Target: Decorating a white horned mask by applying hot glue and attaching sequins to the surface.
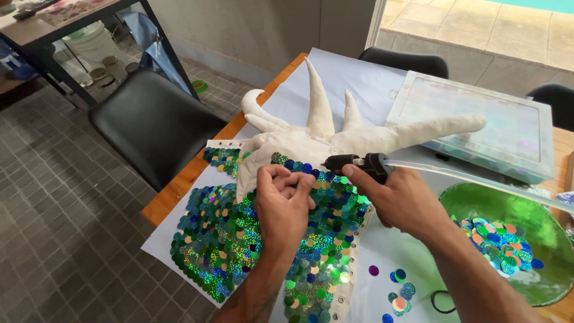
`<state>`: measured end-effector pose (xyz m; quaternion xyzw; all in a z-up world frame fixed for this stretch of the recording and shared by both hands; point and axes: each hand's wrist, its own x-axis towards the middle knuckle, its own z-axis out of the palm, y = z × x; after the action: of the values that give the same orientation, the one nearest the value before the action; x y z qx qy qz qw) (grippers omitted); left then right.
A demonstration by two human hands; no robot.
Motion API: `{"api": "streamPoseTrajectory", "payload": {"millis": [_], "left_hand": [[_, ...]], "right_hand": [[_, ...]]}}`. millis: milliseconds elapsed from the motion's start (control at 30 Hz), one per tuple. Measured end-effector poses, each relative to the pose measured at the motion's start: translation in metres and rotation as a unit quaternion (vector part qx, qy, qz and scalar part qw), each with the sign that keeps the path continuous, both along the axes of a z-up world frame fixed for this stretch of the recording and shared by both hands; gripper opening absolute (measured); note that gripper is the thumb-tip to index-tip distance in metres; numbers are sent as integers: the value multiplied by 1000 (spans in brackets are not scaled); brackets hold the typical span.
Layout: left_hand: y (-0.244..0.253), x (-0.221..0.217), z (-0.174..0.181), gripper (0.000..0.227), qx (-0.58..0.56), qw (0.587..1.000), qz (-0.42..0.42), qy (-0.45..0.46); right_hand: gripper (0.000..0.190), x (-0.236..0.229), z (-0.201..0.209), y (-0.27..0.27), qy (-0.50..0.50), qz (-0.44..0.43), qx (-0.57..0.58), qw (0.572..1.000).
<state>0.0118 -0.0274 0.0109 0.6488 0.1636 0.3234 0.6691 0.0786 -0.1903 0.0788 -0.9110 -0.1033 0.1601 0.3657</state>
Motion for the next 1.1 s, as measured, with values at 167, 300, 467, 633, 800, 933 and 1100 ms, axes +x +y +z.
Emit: {"api": "streamPoseTrajectory", "payload": {"millis": [167,300,467,633,800,933,1100], "left_hand": [[0,0,13,31,60,997,27,48],[3,4,13,33,144,982,61,104],[2,5,16,36,172,973,85,126],[-5,8,11,47,224,951,150,149],[-1,3,-3,29,233,963,137,-5],[16,-19,-18,14,370,915,122,-108],[38,-24,-30,25,652,744,67,-131]], "right_hand": [[64,0,-10,-16,17,-13,15,1000],[66,-12,-8,-18,38,-36,32,998],[62,-13,-17,-26,41,-39,47,997],[72,-32,12,-18,75,-61,-40,994],[56,-40,11,-33,72,-105,36,991],[56,-40,2,-53,60,-130,57,988],[59,-38,1,-61,66,-148,51,985]]}}
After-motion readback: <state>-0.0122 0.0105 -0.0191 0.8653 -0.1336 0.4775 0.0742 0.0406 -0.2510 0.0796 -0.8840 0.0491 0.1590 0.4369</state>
